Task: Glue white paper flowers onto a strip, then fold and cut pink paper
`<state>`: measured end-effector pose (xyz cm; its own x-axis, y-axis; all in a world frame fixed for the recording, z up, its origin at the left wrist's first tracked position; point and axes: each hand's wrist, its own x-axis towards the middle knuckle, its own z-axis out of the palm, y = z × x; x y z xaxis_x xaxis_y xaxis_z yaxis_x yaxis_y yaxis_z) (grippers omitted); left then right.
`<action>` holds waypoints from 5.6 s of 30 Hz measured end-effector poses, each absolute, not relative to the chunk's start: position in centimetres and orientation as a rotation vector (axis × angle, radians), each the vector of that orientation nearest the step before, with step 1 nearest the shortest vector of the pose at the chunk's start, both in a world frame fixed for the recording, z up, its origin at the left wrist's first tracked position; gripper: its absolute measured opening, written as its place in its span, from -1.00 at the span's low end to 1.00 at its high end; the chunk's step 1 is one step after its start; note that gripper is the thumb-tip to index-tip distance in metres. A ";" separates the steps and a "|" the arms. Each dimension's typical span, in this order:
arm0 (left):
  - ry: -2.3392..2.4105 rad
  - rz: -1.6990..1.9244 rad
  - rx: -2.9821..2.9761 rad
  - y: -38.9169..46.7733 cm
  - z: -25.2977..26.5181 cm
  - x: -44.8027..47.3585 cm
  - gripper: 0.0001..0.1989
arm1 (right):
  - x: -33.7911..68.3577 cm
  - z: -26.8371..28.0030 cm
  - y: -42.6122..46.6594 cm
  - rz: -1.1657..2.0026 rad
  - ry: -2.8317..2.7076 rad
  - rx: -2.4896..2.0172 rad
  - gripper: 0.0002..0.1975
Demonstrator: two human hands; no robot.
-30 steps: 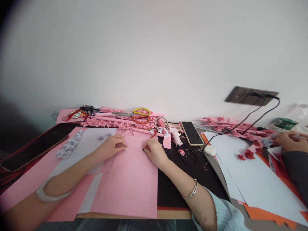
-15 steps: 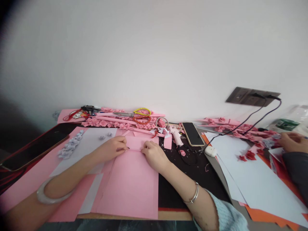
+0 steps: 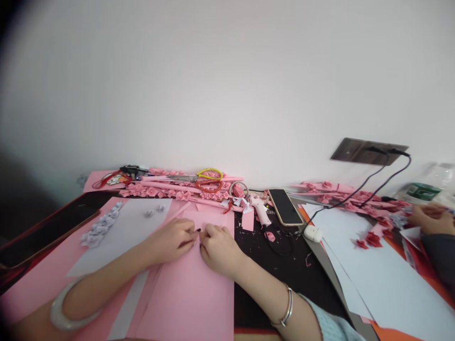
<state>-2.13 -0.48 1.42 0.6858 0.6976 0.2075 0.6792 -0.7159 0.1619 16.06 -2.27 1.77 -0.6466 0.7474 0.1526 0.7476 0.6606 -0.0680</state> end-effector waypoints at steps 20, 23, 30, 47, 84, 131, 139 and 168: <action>1.485 0.366 2.564 0.8 2.7 -4.8 -0.69 | 18.8 2.3 -1.4 0.201 -2.353 -1.771 -0.78; 1.430 0.421 2.484 1.5 2.5 -5.1 -0.79 | 19.4 1.7 -0.2 0.323 -2.255 -1.685 -0.91; 1.359 0.530 2.344 2.1 1.9 -5.6 -0.85 | 20.2 0.6 0.9 0.518 -2.179 -1.522 -0.92; 1.191 0.740 2.111 2.5 1.8 -5.4 -0.81 | 20.0 0.8 1.1 0.683 -1.979 -1.220 -0.83; 1.068 0.935 1.689 3.5 0.0 -4.8 -0.90 | 20.0 -1.0 2.2 1.374 -1.411 -1.044 -0.80; 1.404 0.264 2.705 -0.7 2.4 -3.1 -0.73 | 16.7 3.2 -2.3 0.013 -2.677 -1.669 -0.73; 1.567 0.257 2.539 -0.6 3.3 -4.2 -0.69 | 18.3 2.4 -1.9 0.099 -2.531 -1.833 -0.73; 1.143 0.324 2.647 -0.2 2.7 -5.2 -0.73 | 18.9 3.5 -2.1 0.144 -2.775 -1.462 -0.76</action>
